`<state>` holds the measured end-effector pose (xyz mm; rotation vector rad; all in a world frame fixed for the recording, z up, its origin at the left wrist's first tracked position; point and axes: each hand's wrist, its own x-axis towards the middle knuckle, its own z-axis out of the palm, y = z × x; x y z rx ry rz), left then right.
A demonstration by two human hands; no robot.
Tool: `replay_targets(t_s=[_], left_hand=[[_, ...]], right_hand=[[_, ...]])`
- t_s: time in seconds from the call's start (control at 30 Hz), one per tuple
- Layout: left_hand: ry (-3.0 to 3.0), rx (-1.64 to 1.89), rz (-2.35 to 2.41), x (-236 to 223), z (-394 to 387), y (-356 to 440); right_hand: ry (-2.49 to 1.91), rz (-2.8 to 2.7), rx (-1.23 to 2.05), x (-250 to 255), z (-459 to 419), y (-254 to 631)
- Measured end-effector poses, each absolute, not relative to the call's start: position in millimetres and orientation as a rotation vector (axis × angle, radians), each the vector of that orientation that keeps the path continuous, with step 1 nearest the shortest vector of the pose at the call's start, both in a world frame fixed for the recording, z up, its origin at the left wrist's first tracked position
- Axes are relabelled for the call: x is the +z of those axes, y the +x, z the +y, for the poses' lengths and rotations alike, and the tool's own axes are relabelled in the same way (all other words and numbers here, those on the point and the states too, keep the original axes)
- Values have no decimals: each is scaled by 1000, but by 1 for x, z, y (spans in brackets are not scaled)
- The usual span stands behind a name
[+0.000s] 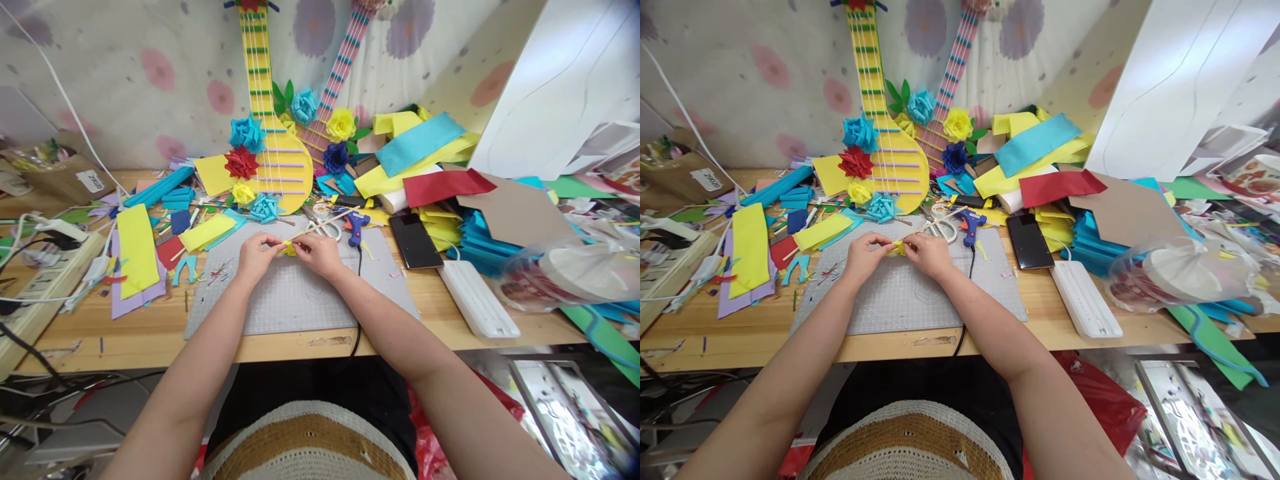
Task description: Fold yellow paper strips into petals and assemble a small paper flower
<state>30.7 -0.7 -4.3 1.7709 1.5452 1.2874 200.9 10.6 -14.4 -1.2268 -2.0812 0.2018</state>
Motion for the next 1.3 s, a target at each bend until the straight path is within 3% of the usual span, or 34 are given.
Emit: replay_targets(t_s=[0.27, 0.57, 0.87, 1.3], left_hand=[[1976, 1220, 1575, 1, -4, 31], [2069, 1209, 1599, 3, -5, 29], [2148, 1179, 1593, 4, -4, 31], [2357, 1050, 1559, 4, -3, 31]], right_hand=[[-1262, -2054, 176, -12, 7, 202], [-1310, -1943, 374, -7, 7, 203], [-1092, -2081, -22, -1, 9, 210], [-1019, -2320, 58, -1, 12, 208]])
